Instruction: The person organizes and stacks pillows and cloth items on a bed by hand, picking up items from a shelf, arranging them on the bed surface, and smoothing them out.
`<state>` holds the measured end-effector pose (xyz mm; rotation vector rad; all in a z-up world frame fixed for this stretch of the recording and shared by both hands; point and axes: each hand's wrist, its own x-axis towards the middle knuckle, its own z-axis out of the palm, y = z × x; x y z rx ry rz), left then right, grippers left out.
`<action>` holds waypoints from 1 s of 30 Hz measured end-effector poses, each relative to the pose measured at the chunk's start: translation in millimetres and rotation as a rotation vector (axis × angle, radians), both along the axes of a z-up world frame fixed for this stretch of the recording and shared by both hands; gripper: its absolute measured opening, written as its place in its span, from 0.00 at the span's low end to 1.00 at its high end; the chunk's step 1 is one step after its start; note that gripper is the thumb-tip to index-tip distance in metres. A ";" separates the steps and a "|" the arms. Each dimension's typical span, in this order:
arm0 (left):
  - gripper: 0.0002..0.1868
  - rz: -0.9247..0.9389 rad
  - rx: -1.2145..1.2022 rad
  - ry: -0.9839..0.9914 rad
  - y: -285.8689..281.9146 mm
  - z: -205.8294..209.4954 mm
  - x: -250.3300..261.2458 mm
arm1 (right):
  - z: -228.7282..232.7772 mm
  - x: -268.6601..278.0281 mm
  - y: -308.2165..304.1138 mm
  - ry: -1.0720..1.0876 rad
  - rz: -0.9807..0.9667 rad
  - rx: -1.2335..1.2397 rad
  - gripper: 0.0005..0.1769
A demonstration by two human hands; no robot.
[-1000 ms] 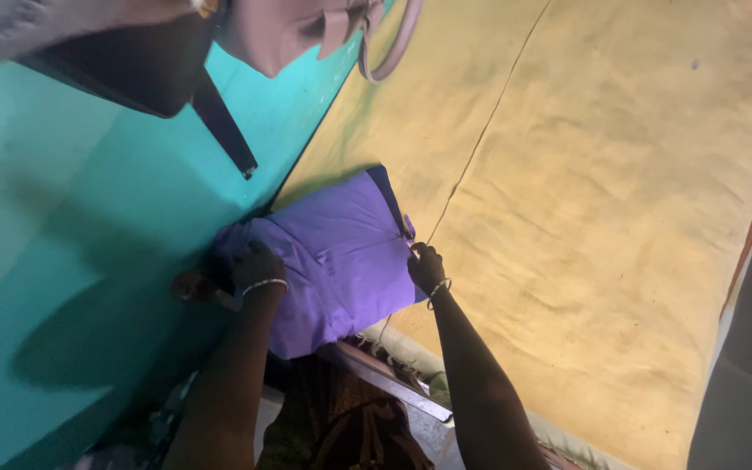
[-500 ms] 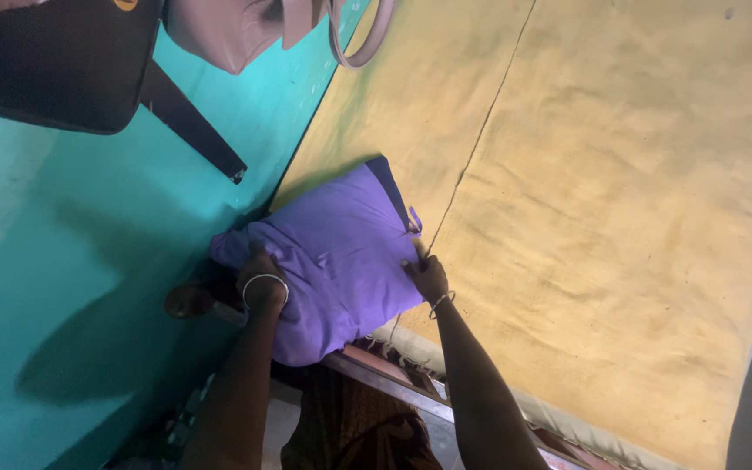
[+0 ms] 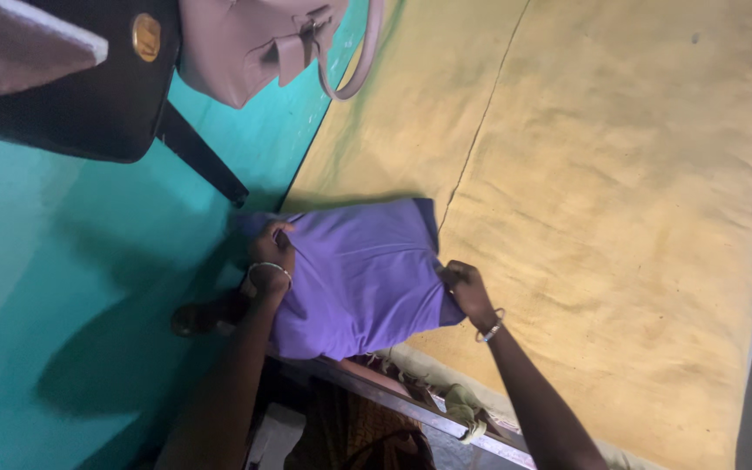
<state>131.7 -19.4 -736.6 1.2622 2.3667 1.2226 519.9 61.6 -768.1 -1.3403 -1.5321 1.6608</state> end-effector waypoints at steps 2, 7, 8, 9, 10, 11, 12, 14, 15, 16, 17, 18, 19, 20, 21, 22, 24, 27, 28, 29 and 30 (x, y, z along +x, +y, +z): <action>0.11 -0.072 0.120 -0.020 11.8 6.8 -1.4 | 24.5 21.8 -5.7 -0.080 0.043 0.035 0.19; 0.12 -0.039 -0.028 0.063 21.7 -10.9 1.5 | 18.0 77.0 -41.1 -0.171 0.224 -0.054 0.14; 0.12 -0.067 -0.082 0.079 23.3 -21.6 -0.1 | 6.3 87.4 -47.7 -0.178 0.277 -0.107 0.12; 0.16 -0.127 -0.205 0.205 22.0 -34.7 -0.7 | -8.9 96.5 -55.4 -0.249 0.362 -0.085 0.10; 0.22 -0.189 -0.328 0.331 20.9 -48.8 -0.9 | -27.2 102.5 -61.4 -0.319 0.449 -0.064 0.09; 0.29 -0.248 -0.449 0.456 19.4 -63.1 1.3 | -45.8 107.9 -65.8 -0.390 0.539 -0.041 0.08; 0.32 -0.308 -0.458 0.469 15.2 -76.3 6.9 | -63.6 111.7 -70.6 -0.449 0.519 0.121 0.07; 0.42 -0.432 -0.472 0.495 7.1 -95.0 22.8 | -93.3 113.7 -75.5 -0.561 0.470 0.450 0.10; 0.45 -0.510 -0.513 0.514 7.1 -101.1 33.1 | -106.6 110.0 -72.6 -0.514 0.282 0.405 0.13; 0.48 -0.588 -0.554 0.531 8.6 -104.8 48.1 | -118.2 104.7 -67.2 -0.465 0.094 0.357 0.16; 0.51 -0.667 -0.601 0.549 6.9 -105.0 63.7 | -127.2 101.1 -62.0 -0.507 0.077 0.527 0.22; 0.54 -0.742 -0.691 0.586 6.1 -103.0 79.4 | -133.3 99.9 -58.5 -0.547 0.061 0.699 0.29; 0.57 -0.816 -0.782 0.621 6.5 -100.1 95.5 | -138.7 96.1 -60.7 -0.459 -0.011 0.542 0.31; 0.59 -0.830 -0.808 0.593 2.3 -96.0 112.7 | -144.4 88.8 -62.4 -0.371 -0.081 0.385 0.34; 0.62 -0.838 -0.833 0.573 -1.8 -90.0 123.9 | -150.8 76.9 -61.0 -0.275 -0.152 0.232 0.37; 0.65 -0.846 -0.857 0.553 -3.3 -84.1 130.5 | -154.8 69.1 -61.2 -0.284 -0.226 0.038 0.36; 0.67 -0.852 -0.906 0.564 -5.1 -74.5 137.3 | -160.5 61.9 -65.7 -0.301 -0.361 -0.355 0.34; 0.68 -0.903 -0.896 0.609 -10.0 -71.5 135.0 | -169.7 59.4 -71.6 -0.276 -0.357 -0.392 0.28; 0.67 -0.928 -0.876 0.630 -11.0 -74.3 134.7 | -172.9 58.3 -73.0 -0.214 -0.344 -0.383 0.27; 0.65 -0.931 -0.894 0.619 -9.1 -78.9 135.2 | -177.0 53.5 -70.8 -0.108 -0.333 -0.375 0.25; 0.62 -0.935 -0.912 0.609 -6.8 -85.4 136.8 | -181.2 47.1 -70.1 -0.020 -0.313 -0.360 0.23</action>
